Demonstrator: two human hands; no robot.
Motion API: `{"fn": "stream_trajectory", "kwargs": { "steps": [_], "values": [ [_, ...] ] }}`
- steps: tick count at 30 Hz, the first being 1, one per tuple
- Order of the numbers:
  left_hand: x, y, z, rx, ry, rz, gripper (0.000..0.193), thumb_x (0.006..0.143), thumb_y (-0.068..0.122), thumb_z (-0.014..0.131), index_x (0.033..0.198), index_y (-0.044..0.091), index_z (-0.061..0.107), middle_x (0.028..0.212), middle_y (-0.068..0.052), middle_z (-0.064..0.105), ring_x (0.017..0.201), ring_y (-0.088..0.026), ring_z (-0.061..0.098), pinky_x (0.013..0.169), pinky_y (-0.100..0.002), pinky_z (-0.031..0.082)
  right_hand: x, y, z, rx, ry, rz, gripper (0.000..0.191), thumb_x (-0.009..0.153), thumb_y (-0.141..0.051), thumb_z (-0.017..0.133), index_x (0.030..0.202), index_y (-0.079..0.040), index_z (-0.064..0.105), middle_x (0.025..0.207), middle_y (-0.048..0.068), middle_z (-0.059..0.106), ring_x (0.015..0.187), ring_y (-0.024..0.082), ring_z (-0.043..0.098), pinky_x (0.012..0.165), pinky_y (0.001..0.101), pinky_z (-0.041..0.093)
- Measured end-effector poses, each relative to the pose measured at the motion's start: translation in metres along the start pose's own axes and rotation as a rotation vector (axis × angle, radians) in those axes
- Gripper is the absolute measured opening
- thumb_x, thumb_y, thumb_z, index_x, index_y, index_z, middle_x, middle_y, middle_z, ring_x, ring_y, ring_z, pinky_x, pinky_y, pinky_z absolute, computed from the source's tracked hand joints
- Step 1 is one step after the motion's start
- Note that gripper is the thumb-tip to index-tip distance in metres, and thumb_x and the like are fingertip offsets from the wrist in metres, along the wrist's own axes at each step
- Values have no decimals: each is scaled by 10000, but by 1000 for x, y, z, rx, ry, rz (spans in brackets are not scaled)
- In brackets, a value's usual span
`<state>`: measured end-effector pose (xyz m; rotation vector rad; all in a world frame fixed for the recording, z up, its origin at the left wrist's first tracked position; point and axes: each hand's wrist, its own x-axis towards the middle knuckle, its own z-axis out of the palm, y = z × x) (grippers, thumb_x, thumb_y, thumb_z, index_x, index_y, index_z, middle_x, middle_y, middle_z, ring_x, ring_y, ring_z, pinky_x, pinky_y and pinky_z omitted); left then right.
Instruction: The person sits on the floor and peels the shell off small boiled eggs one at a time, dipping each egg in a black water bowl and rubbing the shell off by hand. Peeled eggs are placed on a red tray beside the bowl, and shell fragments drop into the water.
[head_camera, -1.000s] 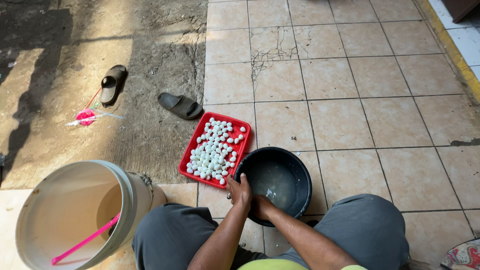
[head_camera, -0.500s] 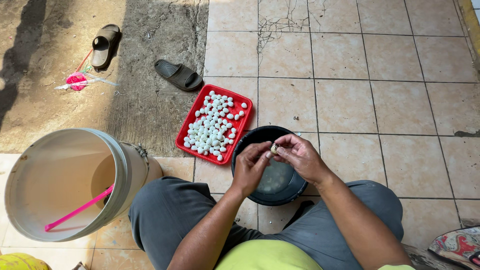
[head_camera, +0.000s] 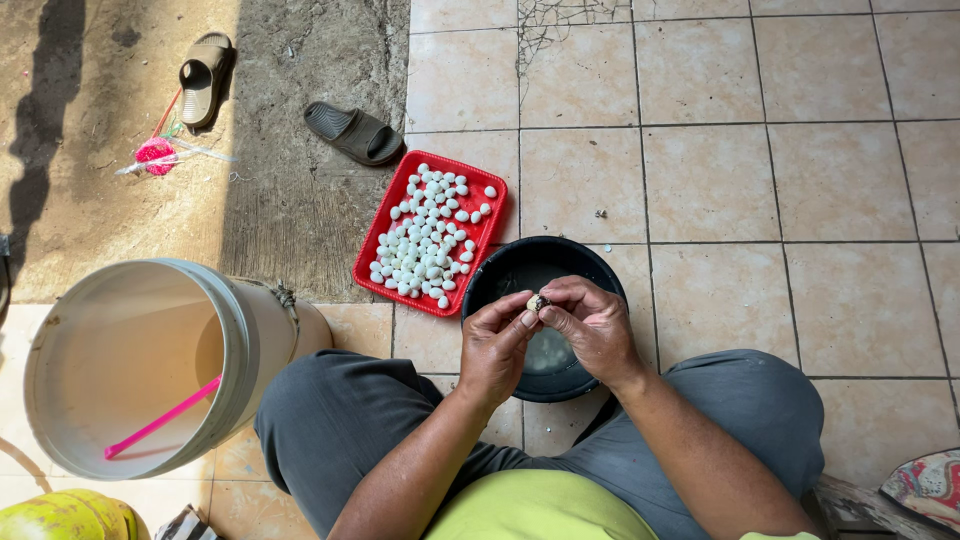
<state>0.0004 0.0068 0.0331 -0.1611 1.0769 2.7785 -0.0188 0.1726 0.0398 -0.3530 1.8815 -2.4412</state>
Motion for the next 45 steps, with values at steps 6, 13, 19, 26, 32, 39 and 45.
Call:
{"fn": "stream_trajectory", "kwargs": {
  "steps": [6, 13, 19, 26, 32, 39, 45],
  "values": [
    [3, 16, 5, 437, -26, 180, 257, 934, -45, 746, 1190, -47, 724, 1105, -134, 738, 973, -195, 722, 865, -308, 598, 2, -3, 3, 115, 54, 166, 167, 960, -19, 712, 1123, 14, 691, 1056, 119, 721, 941, 159, 726, 847, 312, 634],
    [4, 34, 14, 972, -86, 359, 250, 949, 29, 725, 1194, -20, 717, 1075, -86, 728, 947, -152, 734, 806, -279, 611, 10, -37, 9, -346, 0, 45, 134, 969, -4, 675, 1094, 39, 693, 1102, 107, 709, 954, 146, 734, 819, 276, 636],
    [10, 19, 4, 494, -39, 76, 276, 962, 36, 704, 1232, -19, 691, 1107, -96, 722, 978, -147, 731, 869, -281, 625, 10, -57, 24, -737, 1, -95, 166, 921, 9, 709, 1086, 8, 688, 995, 125, 750, 869, 172, 767, 725, 283, 626],
    [-4, 15, 10, 774, -19, 266, 242, 931, 23, 756, 1168, -20, 734, 1111, -103, 715, 942, -127, 712, 821, -262, 615, 6, -60, 24, -922, 9, -208, 180, 874, 23, 736, 1032, -9, 656, 891, 128, 724, 781, 235, 746, 653, 328, 591],
    [-6, 11, 15, 747, 12, 257, 238, 932, 31, 757, 1165, -13, 736, 1118, -99, 715, 956, -126, 718, 837, -261, 615, 6, -61, 20, -926, 8, -175, 171, 881, 11, 731, 1028, -13, 649, 872, 119, 725, 762, 223, 750, 627, 325, 600],
    [2, -2, 2, 456, -54, 94, 295, 974, 42, 703, 1253, -51, 676, 1155, -122, 725, 1030, -172, 733, 936, -321, 628, 8, -65, 16, -800, 17, -2, 113, 911, -8, 704, 1011, -10, 651, 870, 102, 750, 776, 160, 771, 648, 289, 623],
    [8, -3, -12, 316, -126, -76, 333, 1007, 43, 659, 1324, -56, 634, 1163, -158, 730, 1024, -184, 719, 941, -349, 612, 7, -55, 6, -510, 11, 178, 109, 942, -13, 667, 1044, 16, 639, 903, 97, 743, 825, 112, 745, 707, 263, 629]
  ]
}}
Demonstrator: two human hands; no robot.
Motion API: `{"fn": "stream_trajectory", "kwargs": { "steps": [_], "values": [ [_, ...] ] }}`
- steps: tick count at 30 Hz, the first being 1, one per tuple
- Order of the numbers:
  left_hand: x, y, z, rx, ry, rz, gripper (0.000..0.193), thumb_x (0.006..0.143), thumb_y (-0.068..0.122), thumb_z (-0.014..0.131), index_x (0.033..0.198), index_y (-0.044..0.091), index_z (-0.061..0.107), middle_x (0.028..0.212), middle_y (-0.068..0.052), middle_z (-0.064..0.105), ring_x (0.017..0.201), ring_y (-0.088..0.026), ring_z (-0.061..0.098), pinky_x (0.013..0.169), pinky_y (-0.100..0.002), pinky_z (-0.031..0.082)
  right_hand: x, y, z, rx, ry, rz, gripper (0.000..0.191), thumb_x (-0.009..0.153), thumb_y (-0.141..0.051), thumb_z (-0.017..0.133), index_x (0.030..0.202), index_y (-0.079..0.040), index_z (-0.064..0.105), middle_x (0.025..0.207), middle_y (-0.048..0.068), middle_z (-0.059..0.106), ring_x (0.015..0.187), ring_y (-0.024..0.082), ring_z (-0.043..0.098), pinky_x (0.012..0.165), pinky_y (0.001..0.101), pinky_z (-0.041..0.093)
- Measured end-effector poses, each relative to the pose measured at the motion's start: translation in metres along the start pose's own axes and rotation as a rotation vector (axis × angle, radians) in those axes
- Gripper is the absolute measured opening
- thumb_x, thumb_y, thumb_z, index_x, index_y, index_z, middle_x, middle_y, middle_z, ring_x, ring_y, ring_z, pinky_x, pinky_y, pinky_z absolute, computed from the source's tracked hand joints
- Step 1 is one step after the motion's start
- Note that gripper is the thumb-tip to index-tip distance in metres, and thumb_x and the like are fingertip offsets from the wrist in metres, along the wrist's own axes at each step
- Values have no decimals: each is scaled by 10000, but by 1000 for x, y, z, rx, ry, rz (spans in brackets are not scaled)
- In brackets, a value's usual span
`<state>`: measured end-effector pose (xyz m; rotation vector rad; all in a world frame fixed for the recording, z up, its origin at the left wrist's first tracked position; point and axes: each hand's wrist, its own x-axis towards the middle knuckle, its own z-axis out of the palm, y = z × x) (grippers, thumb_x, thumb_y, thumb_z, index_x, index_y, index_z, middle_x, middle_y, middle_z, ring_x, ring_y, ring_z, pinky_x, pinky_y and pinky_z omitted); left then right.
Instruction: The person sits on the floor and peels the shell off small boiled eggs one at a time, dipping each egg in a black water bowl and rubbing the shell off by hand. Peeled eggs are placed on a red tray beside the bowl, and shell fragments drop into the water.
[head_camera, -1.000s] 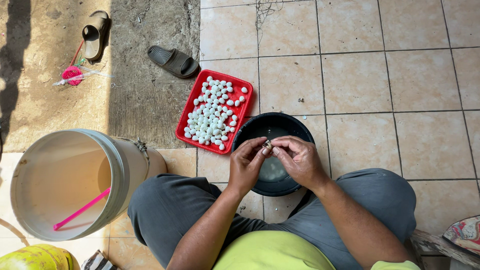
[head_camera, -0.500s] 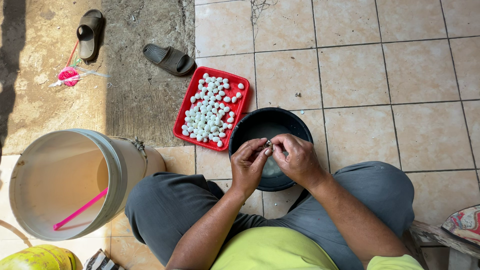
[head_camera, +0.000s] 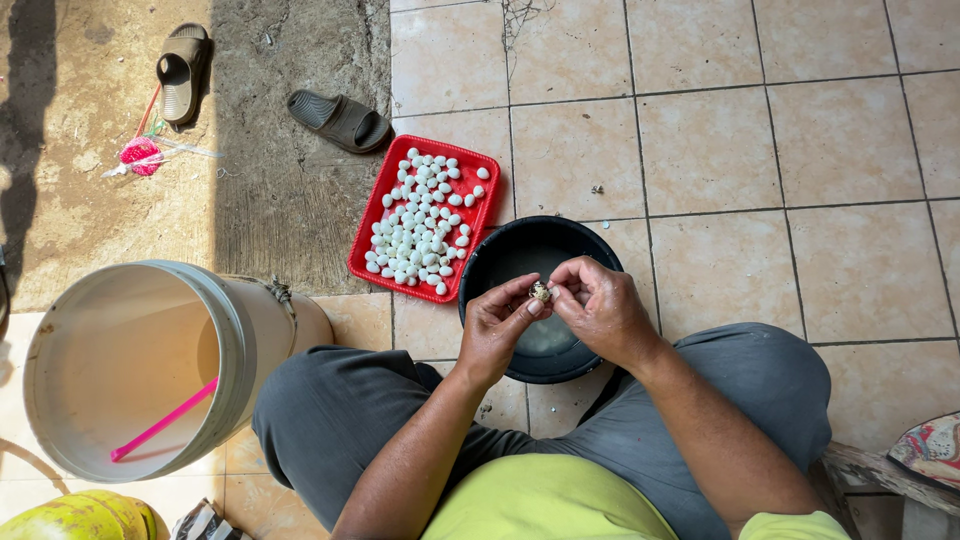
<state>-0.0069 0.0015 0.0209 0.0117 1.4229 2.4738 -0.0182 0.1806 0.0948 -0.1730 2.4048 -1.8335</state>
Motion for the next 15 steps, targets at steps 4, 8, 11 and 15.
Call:
{"fn": "stream_trajectory", "kwargs": {
  "steps": [4, 8, 11, 15],
  "values": [
    [2, 5, -6, -335, -35, -134, 325, 1057, 71, 620, 1358, -53, 618, 1185, -157, 706, 1001, -191, 708, 910, -325, 586, 7, 5, -6, 129, 39, 60, 97, 981, -17, 625, 1068, 19, 646, 935, 118, 727, 855, 130, 730, 755, 276, 614],
    [4, 8, -8, -345, -35, -199, 338, 1033, 86, 612, 1350, -30, 616, 1186, -149, 711, 993, -187, 715, 920, -319, 589, 9, -4, -19, -251, 56, -112, 204, 994, 2, 581, 1168, 1, 688, 1016, 125, 771, 928, 193, 776, 797, 305, 612],
    [5, 5, -7, -299, -35, -172, 326, 1018, 69, 633, 1331, -23, 624, 1177, -132, 707, 1004, -179, 712, 932, -325, 591, 5, -14, -13, -439, 52, -407, 158, 923, -15, 684, 1080, -4, 700, 1030, 172, 753, 939, 297, 761, 803, 352, 610],
    [6, 0, -4, -155, -23, -93, 306, 998, 62, 679, 1285, -37, 641, 1132, -123, 715, 1013, -161, 711, 939, -334, 606, 2, -21, -6, -491, 0, -474, 173, 881, -30, 723, 1051, -3, 707, 997, 177, 752, 910, 317, 762, 774, 372, 621]
  ]
}}
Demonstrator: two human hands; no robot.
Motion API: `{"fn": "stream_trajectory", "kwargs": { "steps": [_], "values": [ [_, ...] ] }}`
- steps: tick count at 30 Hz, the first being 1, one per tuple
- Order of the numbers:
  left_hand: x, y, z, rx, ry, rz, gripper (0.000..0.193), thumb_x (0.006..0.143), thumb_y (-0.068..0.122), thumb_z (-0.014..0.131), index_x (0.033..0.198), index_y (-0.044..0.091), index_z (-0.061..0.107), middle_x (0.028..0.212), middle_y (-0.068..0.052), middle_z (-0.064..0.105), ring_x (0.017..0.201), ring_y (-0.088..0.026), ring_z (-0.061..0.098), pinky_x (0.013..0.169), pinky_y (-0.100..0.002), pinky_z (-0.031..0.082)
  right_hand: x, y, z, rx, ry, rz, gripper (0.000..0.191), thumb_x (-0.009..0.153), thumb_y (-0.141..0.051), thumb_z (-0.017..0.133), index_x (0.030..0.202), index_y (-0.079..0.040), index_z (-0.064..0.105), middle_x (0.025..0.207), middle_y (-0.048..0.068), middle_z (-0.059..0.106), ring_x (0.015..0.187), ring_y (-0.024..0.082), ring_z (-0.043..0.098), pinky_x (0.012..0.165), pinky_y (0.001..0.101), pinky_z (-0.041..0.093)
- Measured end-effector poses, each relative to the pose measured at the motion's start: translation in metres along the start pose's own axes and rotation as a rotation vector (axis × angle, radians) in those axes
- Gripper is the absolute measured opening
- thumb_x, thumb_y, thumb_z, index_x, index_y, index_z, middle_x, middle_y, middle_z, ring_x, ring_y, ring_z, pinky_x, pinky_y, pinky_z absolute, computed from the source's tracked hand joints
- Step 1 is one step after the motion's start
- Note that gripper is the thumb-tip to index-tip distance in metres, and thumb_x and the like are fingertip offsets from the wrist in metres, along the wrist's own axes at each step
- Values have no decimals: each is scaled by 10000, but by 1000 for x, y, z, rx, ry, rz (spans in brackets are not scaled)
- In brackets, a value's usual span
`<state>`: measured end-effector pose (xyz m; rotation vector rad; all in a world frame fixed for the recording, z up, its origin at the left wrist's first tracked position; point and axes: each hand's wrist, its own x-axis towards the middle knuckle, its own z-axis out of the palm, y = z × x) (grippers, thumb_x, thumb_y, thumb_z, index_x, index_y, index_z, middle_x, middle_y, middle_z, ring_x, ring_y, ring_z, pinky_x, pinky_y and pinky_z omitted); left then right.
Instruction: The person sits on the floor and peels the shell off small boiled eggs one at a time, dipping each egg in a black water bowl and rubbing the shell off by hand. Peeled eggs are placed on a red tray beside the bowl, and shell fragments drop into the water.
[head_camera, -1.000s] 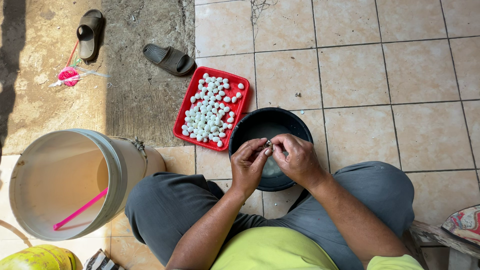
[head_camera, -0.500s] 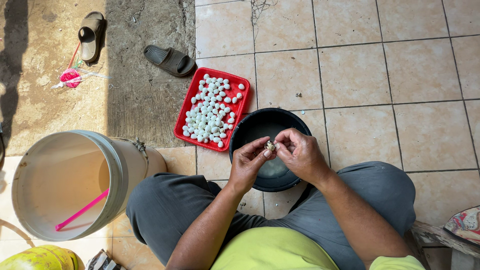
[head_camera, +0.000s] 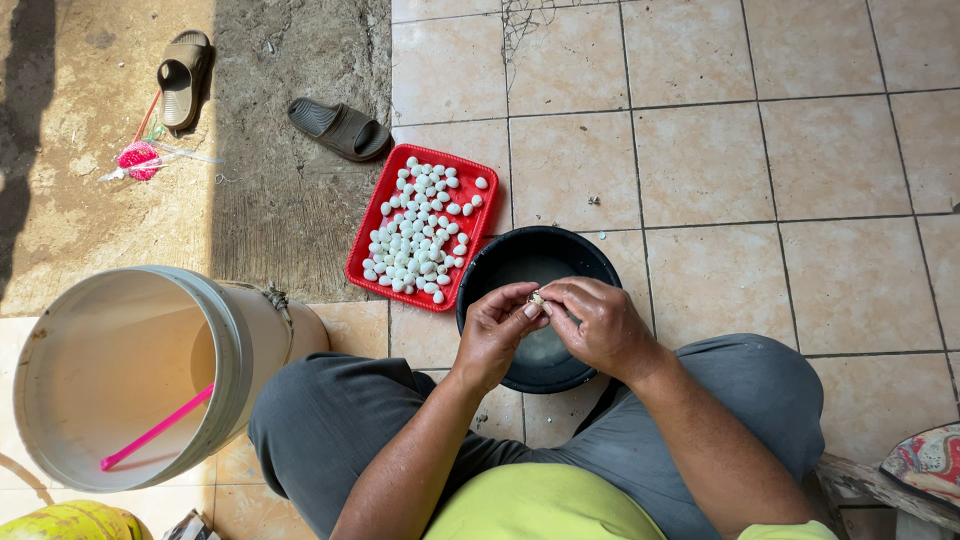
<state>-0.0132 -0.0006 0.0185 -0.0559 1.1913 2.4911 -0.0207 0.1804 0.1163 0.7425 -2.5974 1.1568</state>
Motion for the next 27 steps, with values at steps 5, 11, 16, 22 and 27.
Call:
{"fn": "stream_trajectory", "kwargs": {
  "steps": [5, 11, 16, 22, 27],
  "values": [
    [-2, 2, 2, 159, 23, 64, 298, 960, 58, 729, 1234, -44, 674, 1047, -108, 746, 944, -155, 720, 890, -324, 612, 0, 0, 0, -100, -16, -61, 178, 874, -3, 714, 1050, 16, 697, 975, 173, 747, 907, 326, 759, 769, 386, 625],
    [-6, 6, 7, 202, 26, 81, 303, 944, 51, 740, 1228, -41, 686, 1044, -110, 756, 948, -150, 726, 891, -318, 615, -3, 1, 2, -71, -13, -58, 206, 865, 3, 717, 1067, 21, 682, 990, 172, 752, 900, 318, 762, 755, 381, 628],
    [-7, 6, 9, 191, 31, 86, 301, 940, 53, 743, 1219, -40, 681, 1051, -111, 754, 968, -148, 732, 911, -320, 621, -3, 1, 2, -78, -6, -64, 203, 861, 4, 728, 1056, 17, 673, 982, 163, 747, 888, 316, 764, 741, 374, 628],
    [-9, 5, 8, 237, -6, 120, 283, 965, 36, 742, 1228, -57, 694, 1072, -121, 752, 980, -153, 713, 902, -316, 604, -3, 6, 6, -44, 11, 21, 155, 869, 10, 725, 1003, 0, 649, 900, 143, 729, 803, 296, 756, 677, 369, 608],
    [-4, 6, 8, -119, -41, -27, 304, 1012, 67, 633, 1309, 0, 631, 1208, -126, 705, 1045, -194, 705, 946, -340, 588, -2, 14, 2, -17, 69, 151, 155, 865, 36, 681, 1013, -3, 658, 943, 154, 731, 834, 295, 752, 703, 372, 610]
  ]
}}
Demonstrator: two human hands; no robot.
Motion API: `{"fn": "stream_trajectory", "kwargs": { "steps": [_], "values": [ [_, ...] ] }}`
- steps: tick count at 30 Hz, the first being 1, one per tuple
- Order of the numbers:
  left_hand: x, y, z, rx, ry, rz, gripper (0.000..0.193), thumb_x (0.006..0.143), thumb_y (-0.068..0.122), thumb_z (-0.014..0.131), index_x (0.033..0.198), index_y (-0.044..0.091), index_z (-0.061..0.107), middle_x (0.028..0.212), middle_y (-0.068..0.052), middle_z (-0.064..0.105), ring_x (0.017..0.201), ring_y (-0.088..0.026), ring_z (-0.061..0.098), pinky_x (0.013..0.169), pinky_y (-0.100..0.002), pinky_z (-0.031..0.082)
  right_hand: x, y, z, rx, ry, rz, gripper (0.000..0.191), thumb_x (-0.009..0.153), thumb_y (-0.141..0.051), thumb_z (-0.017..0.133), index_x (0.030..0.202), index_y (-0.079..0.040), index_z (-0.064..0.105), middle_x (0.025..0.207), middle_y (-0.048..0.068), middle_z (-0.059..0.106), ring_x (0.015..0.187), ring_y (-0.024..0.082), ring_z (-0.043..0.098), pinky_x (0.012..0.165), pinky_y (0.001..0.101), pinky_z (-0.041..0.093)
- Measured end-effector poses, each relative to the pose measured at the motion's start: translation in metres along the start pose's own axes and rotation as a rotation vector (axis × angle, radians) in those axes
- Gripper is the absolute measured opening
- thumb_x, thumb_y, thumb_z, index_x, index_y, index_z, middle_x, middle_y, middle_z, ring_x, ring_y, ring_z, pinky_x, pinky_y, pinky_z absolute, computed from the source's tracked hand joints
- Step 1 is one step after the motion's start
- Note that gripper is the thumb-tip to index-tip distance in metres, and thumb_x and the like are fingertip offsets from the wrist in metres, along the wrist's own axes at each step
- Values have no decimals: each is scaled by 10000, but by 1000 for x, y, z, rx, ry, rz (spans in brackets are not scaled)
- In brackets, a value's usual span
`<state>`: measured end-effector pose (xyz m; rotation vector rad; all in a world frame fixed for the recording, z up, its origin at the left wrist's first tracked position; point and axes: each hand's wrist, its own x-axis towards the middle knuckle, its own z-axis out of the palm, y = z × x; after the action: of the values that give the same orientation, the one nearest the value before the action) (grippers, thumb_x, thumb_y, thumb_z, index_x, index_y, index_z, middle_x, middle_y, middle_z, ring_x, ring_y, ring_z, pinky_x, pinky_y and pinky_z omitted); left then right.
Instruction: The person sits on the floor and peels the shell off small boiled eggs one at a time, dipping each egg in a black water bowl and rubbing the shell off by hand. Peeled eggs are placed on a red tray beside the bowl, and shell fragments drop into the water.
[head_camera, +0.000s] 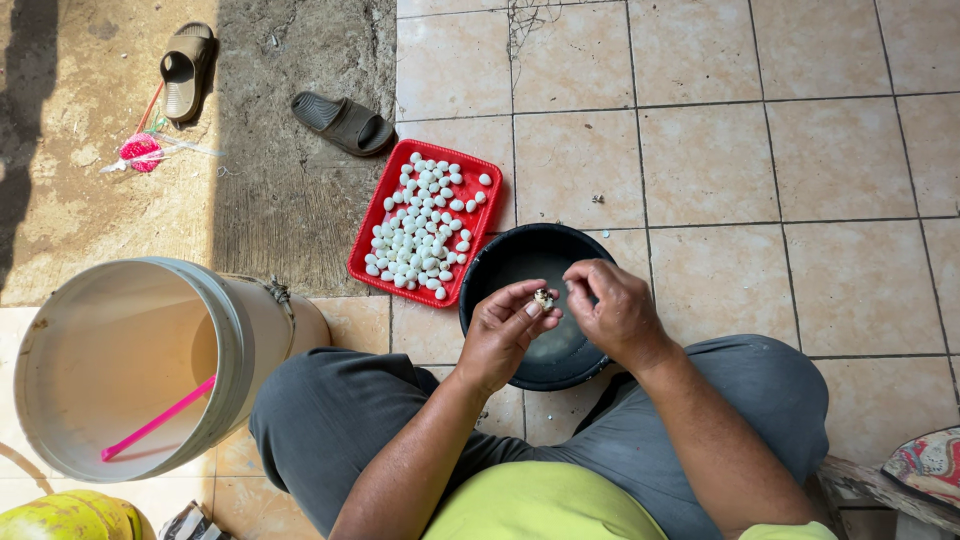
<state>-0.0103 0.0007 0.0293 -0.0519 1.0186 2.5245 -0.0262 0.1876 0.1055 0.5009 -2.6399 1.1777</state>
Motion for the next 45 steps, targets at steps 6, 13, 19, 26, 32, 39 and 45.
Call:
{"fn": "stream_trajectory", "kwargs": {
  "steps": [6, 13, 19, 26, 32, 39, 45],
  "values": [
    [-1, 0, -6, -20, 41, -9, 319, 1037, 67, 603, 1351, 7, 610, 1291, -124, 672, 1107, -173, 670, 986, -339, 556, 2, -4, -3, 38, -53, -88, 177, 870, 64, 618, 1020, -5, 682, 1052, 163, 744, 971, 299, 754, 818, 384, 620],
    [0, -8, -4, 366, 83, 128, 290, 1000, 39, 687, 1288, 5, 686, 1180, -109, 714, 1060, -138, 691, 971, -306, 580, 1, -12, 4, 4, -61, -107, 184, 852, 2, 724, 1033, -1, 690, 990, 163, 745, 886, 324, 754, 744, 380, 614],
    [-3, -5, 4, 497, 86, 207, 266, 977, 36, 715, 1236, -19, 703, 1135, -75, 699, 1025, -134, 690, 930, -309, 600, 0, -9, 5, -16, -79, -140, 188, 866, 27, 695, 1049, 9, 659, 955, 168, 728, 865, 340, 739, 732, 396, 600],
    [-3, 0, 7, 225, 29, 53, 285, 1012, 63, 649, 1285, -15, 668, 1160, -115, 729, 1054, -163, 703, 965, -341, 603, -3, -6, 4, 48, -104, 36, 137, 874, 3, 694, 1006, -8, 657, 888, 130, 731, 770, 258, 756, 638, 353, 604],
    [-3, 3, 2, -119, 41, -82, 324, 1007, 83, 622, 1325, 23, 626, 1134, -92, 699, 998, -193, 693, 914, -347, 581, 1, -4, 1, 166, -108, 380, 94, 924, -14, 683, 1018, -11, 691, 802, 120, 727, 697, 282, 702, 636, 373, 578],
    [0, -3, -7, 61, 50, -44, 307, 1013, 85, 656, 1304, -12, 659, 1090, -88, 714, 947, -158, 691, 896, -326, 588, 0, -13, -1, 44, -82, -140, 167, 870, -8, 734, 1033, -10, 697, 1013, 154, 736, 933, 293, 742, 777, 371, 609],
    [0, -4, -7, 365, 56, 63, 291, 997, 129, 712, 1238, -32, 697, 1013, -71, 744, 887, -120, 701, 832, -300, 606, -1, -14, -1, -113, -129, -267, 225, 835, 25, 723, 1057, 25, 688, 1002, 171, 736, 922, 318, 743, 777, 381, 616]
  ]
}}
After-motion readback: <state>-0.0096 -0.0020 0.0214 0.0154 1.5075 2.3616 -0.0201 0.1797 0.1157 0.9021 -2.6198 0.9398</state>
